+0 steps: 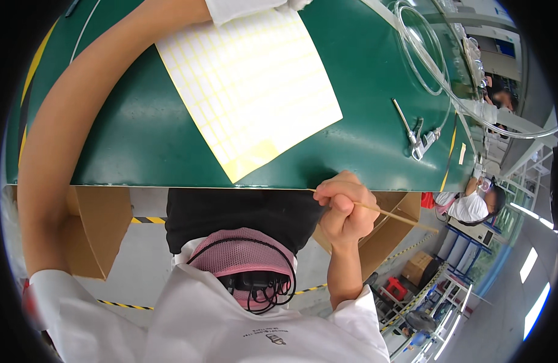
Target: Cleaning glass domes with a cloth and a wooden stick, inspecting them under light, and packing them into a storage box.
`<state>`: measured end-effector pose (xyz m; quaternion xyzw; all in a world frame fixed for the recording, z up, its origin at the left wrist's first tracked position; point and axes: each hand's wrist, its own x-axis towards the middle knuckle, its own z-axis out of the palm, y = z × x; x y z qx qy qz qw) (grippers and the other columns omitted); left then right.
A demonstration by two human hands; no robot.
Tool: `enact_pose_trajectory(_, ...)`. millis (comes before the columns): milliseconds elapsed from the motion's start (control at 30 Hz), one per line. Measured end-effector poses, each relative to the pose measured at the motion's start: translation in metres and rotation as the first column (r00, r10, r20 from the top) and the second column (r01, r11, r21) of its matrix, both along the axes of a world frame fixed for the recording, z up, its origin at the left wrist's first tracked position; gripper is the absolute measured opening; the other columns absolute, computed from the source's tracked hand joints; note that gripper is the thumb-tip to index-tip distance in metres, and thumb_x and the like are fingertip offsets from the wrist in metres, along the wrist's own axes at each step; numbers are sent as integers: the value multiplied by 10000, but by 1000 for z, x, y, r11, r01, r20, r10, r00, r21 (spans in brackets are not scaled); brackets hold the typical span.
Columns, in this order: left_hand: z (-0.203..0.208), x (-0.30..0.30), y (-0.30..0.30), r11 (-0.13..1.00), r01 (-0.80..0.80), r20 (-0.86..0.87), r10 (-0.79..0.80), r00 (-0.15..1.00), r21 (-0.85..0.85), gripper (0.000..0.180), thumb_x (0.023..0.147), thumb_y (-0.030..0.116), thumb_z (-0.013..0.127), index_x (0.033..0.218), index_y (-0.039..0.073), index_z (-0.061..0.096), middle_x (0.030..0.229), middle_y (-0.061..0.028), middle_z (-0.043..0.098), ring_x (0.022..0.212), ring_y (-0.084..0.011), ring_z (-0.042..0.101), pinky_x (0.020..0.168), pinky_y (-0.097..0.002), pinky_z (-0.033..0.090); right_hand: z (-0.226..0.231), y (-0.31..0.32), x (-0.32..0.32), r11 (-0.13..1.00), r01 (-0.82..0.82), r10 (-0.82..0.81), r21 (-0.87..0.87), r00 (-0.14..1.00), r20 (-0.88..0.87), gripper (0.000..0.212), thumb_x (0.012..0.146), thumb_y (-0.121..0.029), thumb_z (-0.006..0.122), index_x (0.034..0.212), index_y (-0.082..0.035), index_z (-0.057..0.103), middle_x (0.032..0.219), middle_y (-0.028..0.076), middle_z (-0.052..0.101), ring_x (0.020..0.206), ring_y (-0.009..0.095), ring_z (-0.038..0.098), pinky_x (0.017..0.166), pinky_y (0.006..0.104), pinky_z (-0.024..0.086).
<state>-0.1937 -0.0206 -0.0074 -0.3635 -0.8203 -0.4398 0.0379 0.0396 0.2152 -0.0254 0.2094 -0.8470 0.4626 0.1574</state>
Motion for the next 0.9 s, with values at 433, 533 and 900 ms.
enact_pose_trajectory(433, -5, -5, 3, 999, 24, 44, -26, 999, 32, 210, 825, -41, 470, 703, 40, 621, 693, -78, 627, 688, -190, 620, 646, -322, 498, -19, -2, -2, 1000, 1, 5, 26, 973, -230, 446, 1103, -337, 478, 875, 30, 589, 579, 48, 561, 434, 132, 493, 406, 256, 371)
enact_pose_trajectory(533, 14, -3, 5, 1000, 11, -28, -11, 1000, 0, 208, 812, -55, 462, 704, 32, 617, 690, -70, 627, 684, -170, 613, 645, -311, 497, -18, 2, -4, 1000, -16, 18, 11, 971, -237, 452, 1103, -340, 478, 863, 26, 595, 575, 43, 560, 432, 130, 491, 406, 253, 367)
enact_pose_trajectory(900, 13, -1, 9, 999, 6, 62, -8, 998, 45, 199, 836, -45, 487, 767, 47, 649, 703, -84, 666, 672, -195, 656, 638, -318, 520, 2, 3, 22, 973, 165, -151, -162, 984, 99, 381, 1123, -219, 428, 985, 72, 631, 685, 132, 658, 570, 170, 615, 504, 256, 466)
